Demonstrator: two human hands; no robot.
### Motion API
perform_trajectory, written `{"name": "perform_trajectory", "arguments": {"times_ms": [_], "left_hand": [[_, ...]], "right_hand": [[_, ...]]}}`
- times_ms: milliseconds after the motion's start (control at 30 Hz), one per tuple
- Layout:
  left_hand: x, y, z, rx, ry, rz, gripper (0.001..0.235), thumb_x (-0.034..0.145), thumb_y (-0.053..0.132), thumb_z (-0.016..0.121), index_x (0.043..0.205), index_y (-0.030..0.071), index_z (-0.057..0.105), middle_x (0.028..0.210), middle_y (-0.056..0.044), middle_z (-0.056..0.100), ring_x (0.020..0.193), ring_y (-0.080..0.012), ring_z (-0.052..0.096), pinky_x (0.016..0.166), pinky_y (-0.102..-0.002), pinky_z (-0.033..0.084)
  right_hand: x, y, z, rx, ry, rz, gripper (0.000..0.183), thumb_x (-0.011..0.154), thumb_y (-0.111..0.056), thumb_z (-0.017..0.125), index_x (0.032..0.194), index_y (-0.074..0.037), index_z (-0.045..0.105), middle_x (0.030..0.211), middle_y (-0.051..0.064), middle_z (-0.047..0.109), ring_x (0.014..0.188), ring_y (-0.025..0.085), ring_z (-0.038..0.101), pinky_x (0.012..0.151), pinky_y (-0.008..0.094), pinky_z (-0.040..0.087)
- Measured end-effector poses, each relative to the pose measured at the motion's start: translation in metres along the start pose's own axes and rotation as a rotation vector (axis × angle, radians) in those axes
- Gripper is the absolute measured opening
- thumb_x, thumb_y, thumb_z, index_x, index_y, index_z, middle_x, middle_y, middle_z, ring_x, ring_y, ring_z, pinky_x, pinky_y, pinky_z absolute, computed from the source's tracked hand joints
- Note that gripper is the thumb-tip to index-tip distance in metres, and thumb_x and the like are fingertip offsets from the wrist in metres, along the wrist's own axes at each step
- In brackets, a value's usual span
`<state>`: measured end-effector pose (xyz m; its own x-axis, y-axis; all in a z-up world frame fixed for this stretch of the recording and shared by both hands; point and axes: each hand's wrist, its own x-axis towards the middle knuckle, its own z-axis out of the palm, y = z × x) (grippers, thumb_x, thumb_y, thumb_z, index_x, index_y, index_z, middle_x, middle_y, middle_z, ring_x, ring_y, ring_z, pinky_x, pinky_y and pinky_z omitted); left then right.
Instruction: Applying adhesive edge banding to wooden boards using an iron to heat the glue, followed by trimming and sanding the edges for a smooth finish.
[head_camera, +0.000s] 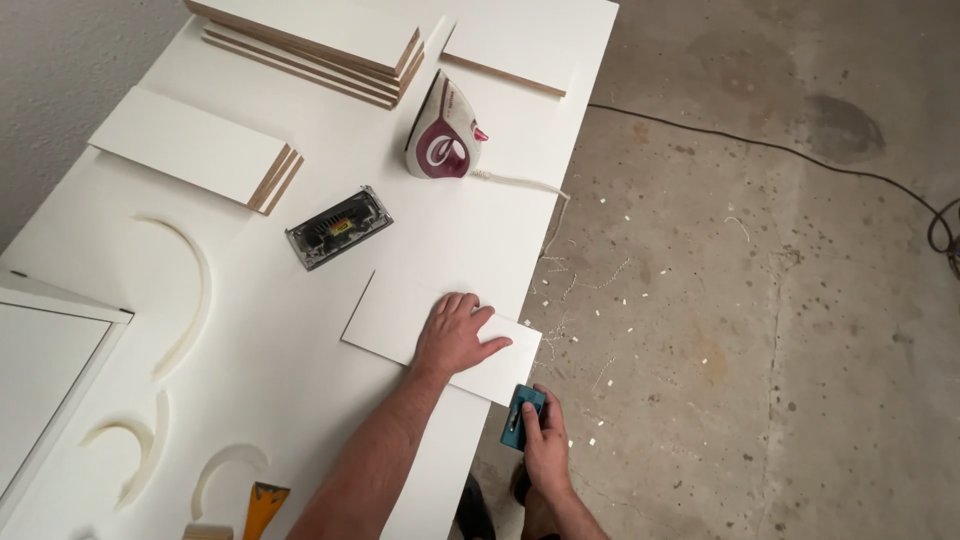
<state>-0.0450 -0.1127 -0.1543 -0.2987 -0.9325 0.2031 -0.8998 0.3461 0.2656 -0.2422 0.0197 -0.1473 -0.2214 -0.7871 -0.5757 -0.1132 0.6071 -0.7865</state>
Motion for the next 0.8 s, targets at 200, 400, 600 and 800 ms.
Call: {"name": "perform_trajectory", "arguments": {"times_ms": [200, 400, 600, 800], "left_hand": [[0.000, 0.002, -0.004, 0.010, 0.023, 0.008, 0.056, 0.087, 0.066, 0.067, 0.107, 0.014, 0.071, 0.102, -0.007, 0.060, 0.100, -0.0290, 0.054, 0.098, -0.043, 0.042], [0.001, -0.004, 0.011, -0.027, 0.080, 0.040, 0.054, 0.085, 0.064, 0.071, 0.106, 0.014, 0.070, 0.097, -0.009, 0.058, 0.100, -0.0298, 0.057, 0.101, -0.046, 0.042], [-0.004, -0.008, 0.022, -0.034, 0.123, 0.046, 0.056, 0.083, 0.063, 0.073, 0.111, 0.015, 0.071, 0.099, -0.011, 0.058, 0.104, -0.0290, 0.062, 0.106, -0.048, 0.043], [-0.002, -0.005, 0.008, -0.018, 0.127, 0.055, 0.057, 0.085, 0.065, 0.070, 0.113, 0.015, 0.071, 0.107, -0.009, 0.061, 0.107, -0.0284, 0.059, 0.108, -0.048, 0.041]], "right_hand": [[0.018, 0.005, 0.009, -0.006, 0.068, -0.057, 0.048, 0.095, -0.042, 0.056, 0.139, -0.024, 0.059, 0.127, 0.002, 0.068, 0.108, 0.016, 0.063, 0.085, 0.032, 0.057], [0.075, -0.053, 0.007, -0.020, 0.060, -0.208, 0.049, 0.099, -0.038, 0.058, 0.142, -0.013, 0.056, 0.126, 0.020, 0.066, 0.112, 0.034, 0.065, 0.089, 0.048, 0.056], [0.195, -0.076, -0.018, 0.077, 0.135, -0.259, 0.048, 0.109, -0.036, 0.058, 0.149, -0.011, 0.048, 0.128, 0.022, 0.063, 0.109, 0.035, 0.063, 0.085, 0.055, 0.056], [0.130, -0.046, -0.055, 0.061, 0.043, 0.065, 0.047, 0.103, -0.031, 0.059, 0.144, -0.009, 0.050, 0.123, 0.023, 0.065, 0.098, 0.035, 0.065, 0.074, 0.050, 0.057]]}}
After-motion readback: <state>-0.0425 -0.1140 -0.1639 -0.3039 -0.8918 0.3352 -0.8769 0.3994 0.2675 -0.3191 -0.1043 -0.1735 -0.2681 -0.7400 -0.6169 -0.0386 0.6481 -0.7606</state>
